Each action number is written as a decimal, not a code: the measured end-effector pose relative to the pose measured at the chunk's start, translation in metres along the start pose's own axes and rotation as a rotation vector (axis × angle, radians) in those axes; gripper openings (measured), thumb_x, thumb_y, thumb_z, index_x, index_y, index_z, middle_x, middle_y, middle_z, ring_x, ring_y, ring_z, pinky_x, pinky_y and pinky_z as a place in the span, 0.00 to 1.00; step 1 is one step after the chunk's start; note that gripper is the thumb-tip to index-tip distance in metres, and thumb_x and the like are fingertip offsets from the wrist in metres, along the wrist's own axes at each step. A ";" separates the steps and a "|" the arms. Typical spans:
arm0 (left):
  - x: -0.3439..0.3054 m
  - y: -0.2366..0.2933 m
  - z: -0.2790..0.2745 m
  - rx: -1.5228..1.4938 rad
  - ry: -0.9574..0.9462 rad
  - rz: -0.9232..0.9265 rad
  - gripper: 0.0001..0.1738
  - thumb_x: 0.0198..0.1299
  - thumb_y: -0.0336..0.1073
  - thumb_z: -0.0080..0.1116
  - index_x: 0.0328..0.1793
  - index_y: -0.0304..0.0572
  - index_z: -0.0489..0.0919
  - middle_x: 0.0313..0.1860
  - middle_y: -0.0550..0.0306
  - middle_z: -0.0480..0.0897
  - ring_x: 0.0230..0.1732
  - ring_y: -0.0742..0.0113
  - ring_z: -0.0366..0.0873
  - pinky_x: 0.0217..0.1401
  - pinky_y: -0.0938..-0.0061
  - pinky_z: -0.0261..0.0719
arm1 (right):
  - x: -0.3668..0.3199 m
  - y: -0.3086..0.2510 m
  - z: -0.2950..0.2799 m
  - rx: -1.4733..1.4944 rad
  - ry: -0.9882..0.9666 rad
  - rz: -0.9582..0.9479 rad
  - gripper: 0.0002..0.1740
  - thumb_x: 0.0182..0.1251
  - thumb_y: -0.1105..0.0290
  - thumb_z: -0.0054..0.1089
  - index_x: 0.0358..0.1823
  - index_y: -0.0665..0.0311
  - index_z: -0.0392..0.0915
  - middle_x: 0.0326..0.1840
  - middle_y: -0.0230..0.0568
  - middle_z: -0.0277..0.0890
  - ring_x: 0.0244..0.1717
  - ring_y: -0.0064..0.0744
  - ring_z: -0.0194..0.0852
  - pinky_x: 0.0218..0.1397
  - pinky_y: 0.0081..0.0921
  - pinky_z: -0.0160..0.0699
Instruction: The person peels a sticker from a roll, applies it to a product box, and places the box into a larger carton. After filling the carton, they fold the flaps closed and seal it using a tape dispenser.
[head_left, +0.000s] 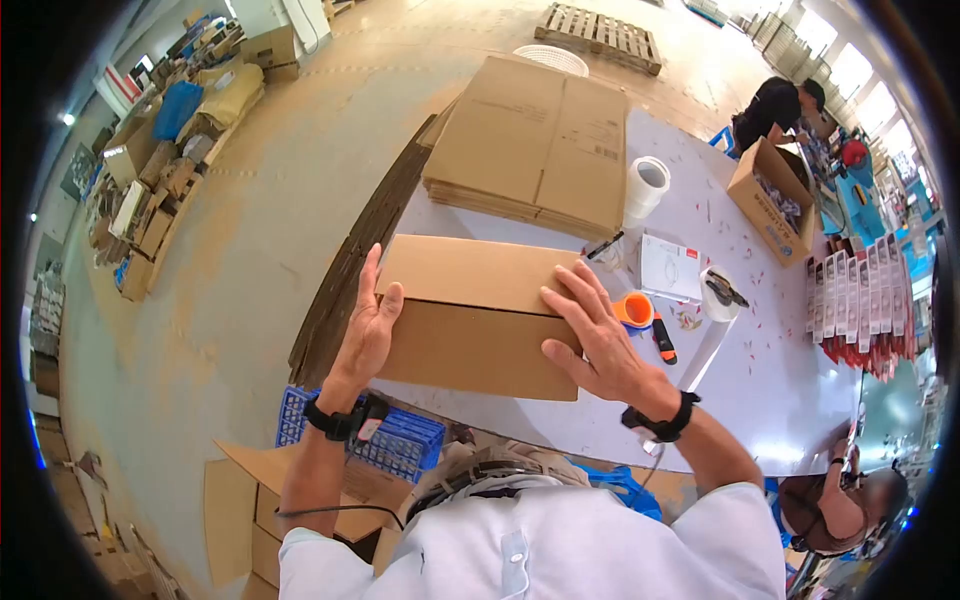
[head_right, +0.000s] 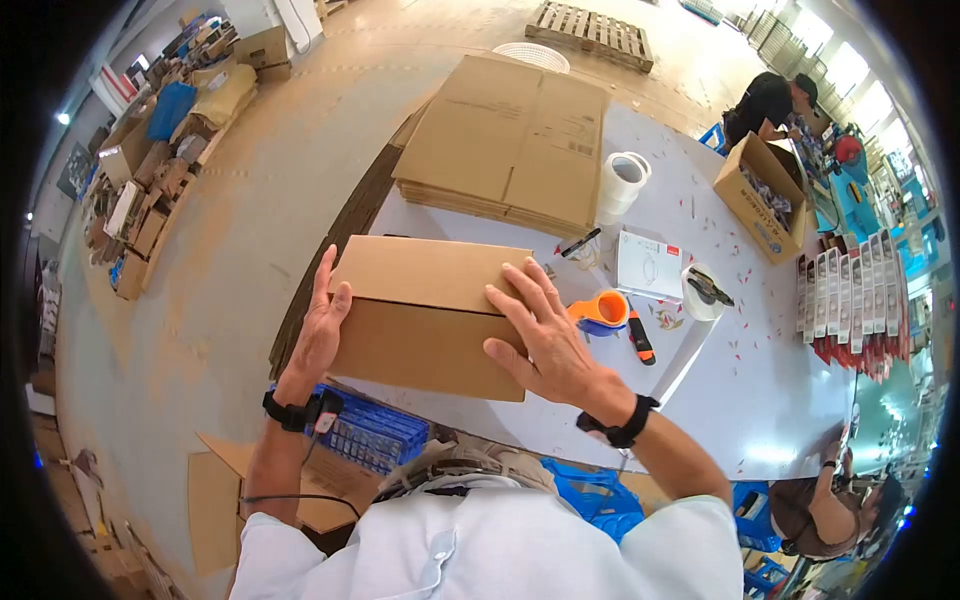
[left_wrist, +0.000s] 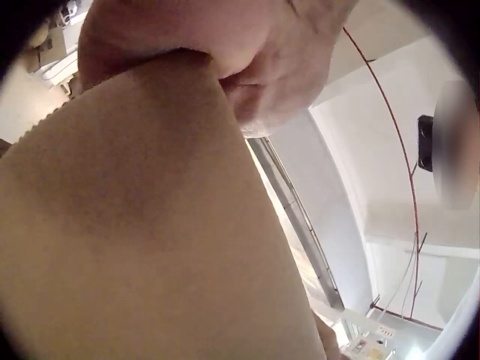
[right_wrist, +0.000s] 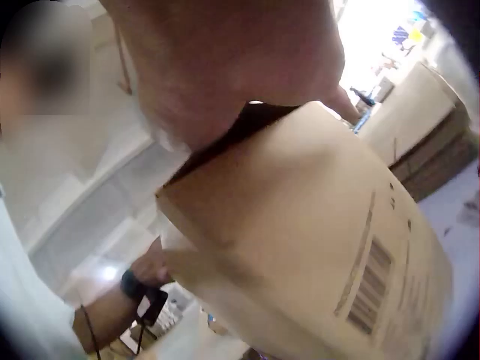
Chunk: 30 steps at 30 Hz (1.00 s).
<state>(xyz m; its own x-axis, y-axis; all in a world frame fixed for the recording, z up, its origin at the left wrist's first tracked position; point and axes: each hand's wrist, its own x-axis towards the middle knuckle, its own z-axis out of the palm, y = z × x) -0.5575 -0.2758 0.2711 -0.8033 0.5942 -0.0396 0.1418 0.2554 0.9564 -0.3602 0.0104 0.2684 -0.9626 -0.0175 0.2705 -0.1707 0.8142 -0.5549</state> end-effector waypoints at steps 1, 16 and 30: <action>0.001 -0.002 -0.001 0.000 0.002 -0.007 0.45 0.84 0.53 0.49 0.94 0.43 0.43 0.92 0.40 0.51 0.91 0.50 0.46 0.91 0.58 0.45 | -0.003 0.007 0.012 0.125 0.081 0.028 0.36 0.77 0.54 0.64 0.79 0.65 0.68 0.89 0.60 0.48 0.91 0.70 0.36 0.89 0.61 0.45; -0.015 0.038 0.037 -0.141 -0.239 -0.131 0.47 0.76 0.43 0.61 0.92 0.39 0.50 0.86 0.42 0.62 0.86 0.53 0.59 0.87 0.58 0.58 | -0.108 0.137 0.013 0.042 0.504 0.562 0.31 0.73 0.58 0.68 0.71 0.67 0.74 0.66 0.53 0.82 0.72 0.52 0.78 0.78 0.45 0.70; 0.005 0.037 0.031 -0.115 -0.220 -0.297 0.50 0.60 0.38 0.75 0.88 0.38 0.64 0.74 0.40 0.79 0.72 0.49 0.80 0.74 0.59 0.79 | -0.119 0.233 0.010 0.086 0.322 0.690 0.17 0.77 0.62 0.65 0.55 0.68 0.86 0.41 0.50 0.88 0.43 0.44 0.87 0.50 0.37 0.83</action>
<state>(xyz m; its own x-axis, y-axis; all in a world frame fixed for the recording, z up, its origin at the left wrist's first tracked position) -0.5386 -0.2395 0.2978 -0.6542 0.6601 -0.3691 -0.1546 0.3610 0.9197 -0.2873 0.1967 0.0990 -0.7504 0.6591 0.0486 0.4185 0.5308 -0.7370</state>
